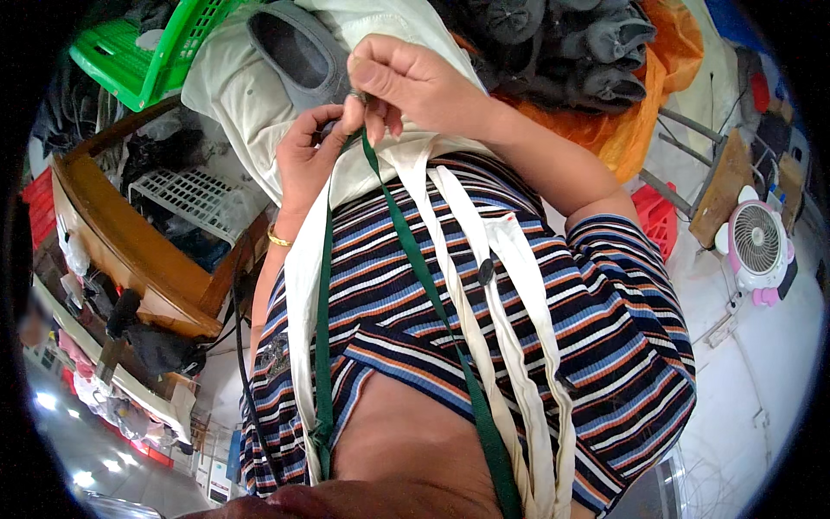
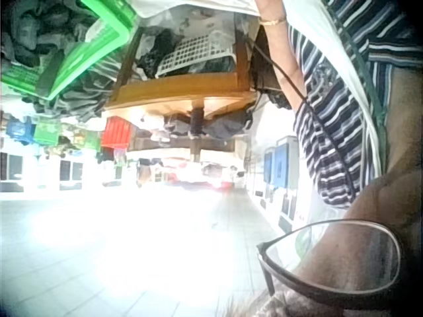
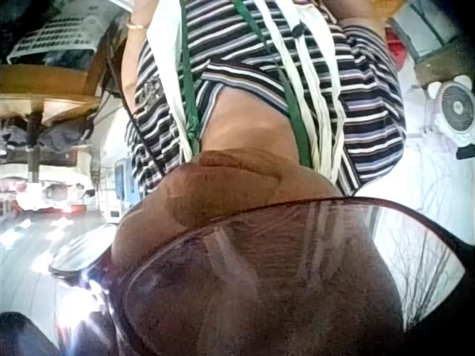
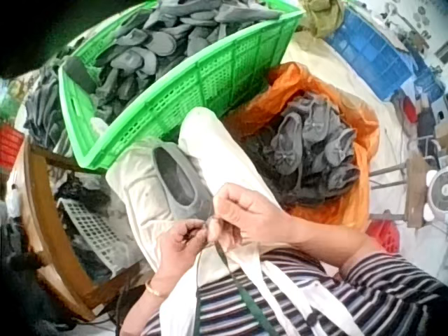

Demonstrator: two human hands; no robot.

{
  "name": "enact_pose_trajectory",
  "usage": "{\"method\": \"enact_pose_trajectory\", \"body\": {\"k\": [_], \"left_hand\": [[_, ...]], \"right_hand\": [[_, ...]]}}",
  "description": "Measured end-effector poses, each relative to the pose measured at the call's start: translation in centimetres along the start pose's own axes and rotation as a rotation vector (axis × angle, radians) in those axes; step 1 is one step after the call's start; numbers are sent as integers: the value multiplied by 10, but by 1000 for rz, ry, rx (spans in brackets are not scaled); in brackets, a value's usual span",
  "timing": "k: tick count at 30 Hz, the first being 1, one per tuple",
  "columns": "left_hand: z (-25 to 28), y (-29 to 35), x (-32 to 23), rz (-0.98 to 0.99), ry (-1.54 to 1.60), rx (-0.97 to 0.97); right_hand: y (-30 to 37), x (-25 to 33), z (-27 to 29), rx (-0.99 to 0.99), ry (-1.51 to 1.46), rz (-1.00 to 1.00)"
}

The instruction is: The person sits on the floor and sews the opening of a grey slipper using a needle and thread. They repeatedly pull the thread to tighten the seam and place the finished slipper into a green basket.

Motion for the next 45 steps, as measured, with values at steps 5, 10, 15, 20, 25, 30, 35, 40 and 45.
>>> {"method": "enact_pose_trajectory", "body": {"k": [5,10,15,20,25,30,35,40,45], "left_hand": [[3,-1,5,25,-44,-2],[9,-6,22,56,2,-54],[40,-15,29,83,127,24],[65,-30,-4,44,51,360],[51,-2,-3,45,-66,175],[42,11,-30,-384,-448,76],[35,28,-21,-763,-627,19],[34,28,-27,-829,-748,64],[36,28,-22,-812,-713,40]], "right_hand": [[32,41,17,3,-119,141],[24,66,36,66,-297,414],[-47,-8,14,-419,-23,27],[-80,-32,-13,-100,202,106],[-80,-59,-15,-175,467,15],[-48,-38,-17,-110,537,-148],[-31,-32,-20,-60,891,24],[-33,-25,-20,0,992,-55],[-41,-26,-20,51,1058,-26]]}}
Point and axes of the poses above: each hand's wrist, its own y-axis away from the middle knuckle, its own z-axis out of the back of the hand, x = y × z, the point moved 4 cm from there along -y, towards the middle knuckle, and after that the axes turned 13 degrees about -z, right-handed, at the moved point
